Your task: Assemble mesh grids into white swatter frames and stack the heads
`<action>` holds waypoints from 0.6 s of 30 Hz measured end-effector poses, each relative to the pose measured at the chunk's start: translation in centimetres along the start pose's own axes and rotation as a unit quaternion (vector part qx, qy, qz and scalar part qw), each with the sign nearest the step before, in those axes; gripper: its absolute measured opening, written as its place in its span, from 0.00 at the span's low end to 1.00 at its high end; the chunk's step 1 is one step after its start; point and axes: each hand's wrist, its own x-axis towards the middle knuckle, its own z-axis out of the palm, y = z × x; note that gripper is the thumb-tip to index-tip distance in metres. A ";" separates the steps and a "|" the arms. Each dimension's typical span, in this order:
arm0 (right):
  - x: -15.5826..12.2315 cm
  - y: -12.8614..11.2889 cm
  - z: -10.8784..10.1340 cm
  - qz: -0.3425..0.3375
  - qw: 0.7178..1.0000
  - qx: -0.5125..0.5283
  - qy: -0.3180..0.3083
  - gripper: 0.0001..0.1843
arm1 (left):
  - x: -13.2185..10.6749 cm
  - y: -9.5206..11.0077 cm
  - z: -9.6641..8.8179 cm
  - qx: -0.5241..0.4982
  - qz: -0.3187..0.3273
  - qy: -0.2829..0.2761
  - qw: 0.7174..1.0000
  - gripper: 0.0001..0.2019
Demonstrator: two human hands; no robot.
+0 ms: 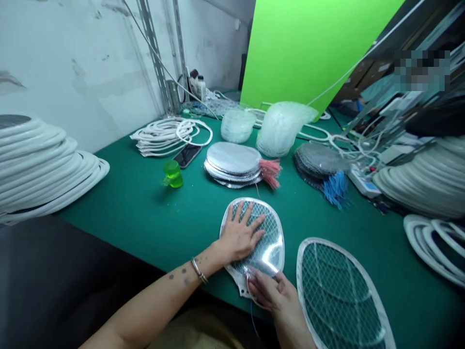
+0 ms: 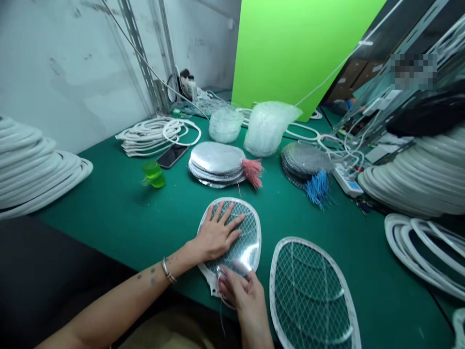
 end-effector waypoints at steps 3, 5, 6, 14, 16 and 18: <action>-2.1 -0.2 -0.9 0.022 0.999 -0.004 -0.023 0.40 | 0.1 0.0 -0.1 0.008 0.003 -0.007 1.000 0.27; -3.9 -0.1 -1.7 0.055 0.998 -0.022 -0.026 0.44 | 0.1 -0.1 -0.1 0.007 0.009 -0.016 1.000 0.28; -4.8 -0.1 -2.1 0.065 0.997 -0.042 -0.027 0.43 | 0.1 -0.1 -0.1 0.007 0.010 -0.019 1.000 0.29; -3.2 -3.7 -3.8 -0.235 0.835 -0.497 -0.039 0.25 | -0.1 -0.2 0.1 0.015 0.020 -0.008 1.000 0.29; -0.1 -4.6 -2.9 -0.393 0.699 -0.594 -0.059 0.32 | -0.1 -0.4 0.4 0.025 0.020 -0.008 0.999 0.28; 2.8 -4.8 -2.1 -0.461 0.579 -0.658 -0.137 0.43 | -0.1 -0.5 0.8 0.039 0.022 -0.008 0.999 0.30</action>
